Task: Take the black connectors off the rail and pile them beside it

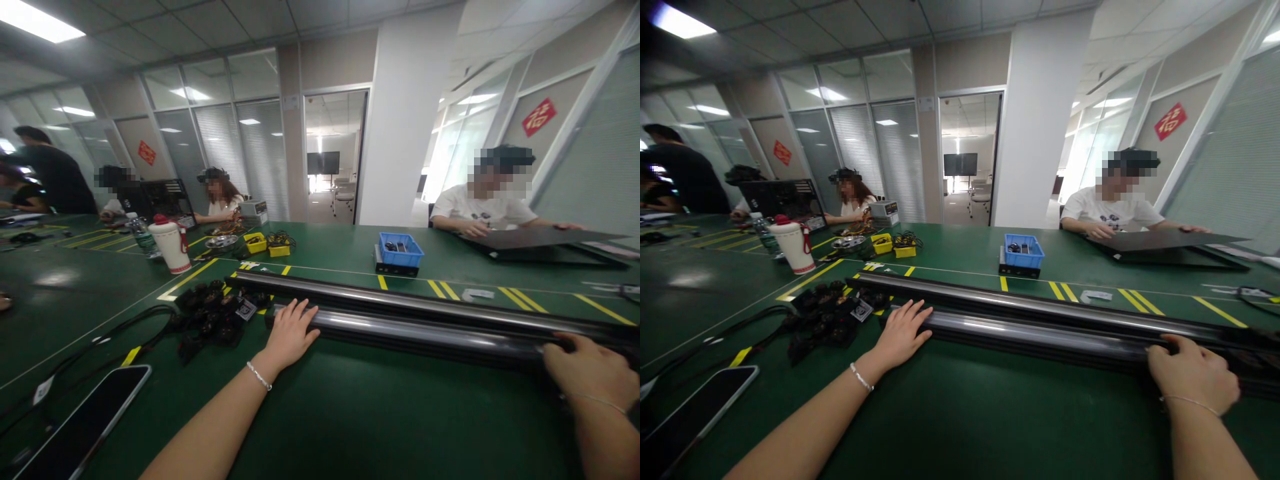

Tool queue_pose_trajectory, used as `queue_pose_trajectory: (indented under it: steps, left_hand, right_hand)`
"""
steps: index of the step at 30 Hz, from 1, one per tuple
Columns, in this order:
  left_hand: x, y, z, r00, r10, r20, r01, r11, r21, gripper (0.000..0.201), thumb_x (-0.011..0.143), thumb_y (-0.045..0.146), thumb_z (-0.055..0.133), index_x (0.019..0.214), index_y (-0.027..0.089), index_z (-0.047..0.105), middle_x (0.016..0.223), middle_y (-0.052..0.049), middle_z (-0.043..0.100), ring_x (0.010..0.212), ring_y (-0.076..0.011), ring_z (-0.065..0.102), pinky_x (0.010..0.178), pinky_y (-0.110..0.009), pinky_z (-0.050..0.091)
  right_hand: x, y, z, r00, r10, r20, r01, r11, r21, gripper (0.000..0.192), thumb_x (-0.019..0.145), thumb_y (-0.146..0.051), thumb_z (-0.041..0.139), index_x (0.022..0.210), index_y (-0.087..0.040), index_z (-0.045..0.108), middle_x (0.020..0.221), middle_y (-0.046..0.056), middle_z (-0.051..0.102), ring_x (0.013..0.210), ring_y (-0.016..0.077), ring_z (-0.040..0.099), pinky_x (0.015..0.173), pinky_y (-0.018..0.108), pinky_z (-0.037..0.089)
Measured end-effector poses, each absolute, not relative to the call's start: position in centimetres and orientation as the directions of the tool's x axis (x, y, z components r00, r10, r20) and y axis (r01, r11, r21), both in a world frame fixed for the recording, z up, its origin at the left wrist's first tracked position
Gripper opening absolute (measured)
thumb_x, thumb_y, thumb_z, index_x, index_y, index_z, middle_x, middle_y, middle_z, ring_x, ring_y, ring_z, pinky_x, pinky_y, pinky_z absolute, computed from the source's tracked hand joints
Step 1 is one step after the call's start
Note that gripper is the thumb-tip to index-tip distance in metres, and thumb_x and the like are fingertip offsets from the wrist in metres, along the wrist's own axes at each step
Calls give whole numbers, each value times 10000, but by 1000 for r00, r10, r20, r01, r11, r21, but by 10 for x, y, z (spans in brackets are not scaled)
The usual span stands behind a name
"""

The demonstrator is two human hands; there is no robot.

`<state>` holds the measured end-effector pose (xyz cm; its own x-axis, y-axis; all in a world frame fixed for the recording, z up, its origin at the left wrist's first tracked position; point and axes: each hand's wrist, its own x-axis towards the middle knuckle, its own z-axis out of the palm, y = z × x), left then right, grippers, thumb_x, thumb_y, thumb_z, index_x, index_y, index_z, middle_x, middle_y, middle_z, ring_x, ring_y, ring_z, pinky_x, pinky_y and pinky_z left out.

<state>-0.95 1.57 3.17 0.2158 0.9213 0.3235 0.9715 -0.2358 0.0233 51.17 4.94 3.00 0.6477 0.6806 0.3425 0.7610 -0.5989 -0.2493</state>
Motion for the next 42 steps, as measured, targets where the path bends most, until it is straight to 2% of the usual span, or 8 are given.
queue_pose_trajectory:
  steps: [2,4,7,10,18,23,35,42]
  left_hand:
    - [-9,15,32,216,922,323,972,-235,22,500,863,477,402,1335,315,367,1428,-33,345,1314,-266,261,1041,-451,241]
    - [-9,15,32,217,921,323,972,-235,20,499,863,472,406,1334,311,368,1427,-37,347,1314,-266,260,1040,-450,240]
    - [-9,15,32,216,921,325,972,-235,21,498,864,475,403,1333,312,369,1424,-37,350,1315,-268,258,1039,-450,243]
    - [-10,15,32,217,921,323,971,-237,23,498,865,479,395,1334,315,367,1426,-35,347,1316,-266,256,1040,-450,240]
    - [-9,14,33,212,925,315,972,-233,30,498,863,467,404,1335,313,367,1429,-36,341,1318,-270,249,1035,-456,248]
    - [-9,14,32,212,925,315,971,-235,35,506,862,475,399,1342,320,354,1435,-33,331,1322,-272,237,1022,-464,264]
    - [-9,14,33,209,926,313,973,-230,32,544,830,460,466,1342,320,348,1436,-35,326,1320,-272,239,1023,-465,263]
    - [-9,15,31,203,926,319,973,-227,38,555,813,446,495,1335,322,354,1430,-32,333,1317,-276,243,1022,-468,264]
  right_hand:
    - [503,47,37,709,656,258,703,-631,-328,539,723,-504,339,1155,-283,572,1189,177,490,1032,360,488,718,440,388]
    - [495,46,41,718,660,223,692,-641,-331,543,728,-522,323,1159,-300,566,1244,156,467,1071,363,466,763,449,365]
    - [489,47,41,722,650,237,690,-652,-315,554,745,-535,288,1176,-309,553,1256,155,470,1109,378,432,883,512,270]
    - [488,48,40,717,648,258,696,-643,-320,541,745,-526,300,1156,-300,569,1214,182,498,1099,401,430,911,560,211]
    - [475,42,51,558,790,254,829,-514,-223,498,799,-455,265,1116,-250,591,1082,168,543,983,321,534,716,393,407]
    - [464,42,59,505,836,213,862,-477,-170,524,827,-445,218,1096,-216,606,1027,185,559,914,317,551,702,379,408]
    - [454,40,58,517,826,225,853,-472,-224,519,815,-411,233,1103,-184,600,1068,214,559,901,340,543,704,405,407]
    - [447,40,64,491,853,176,866,-454,-211,511,808,-443,239,1096,-212,592,1104,148,567,952,288,545,724,353,399]
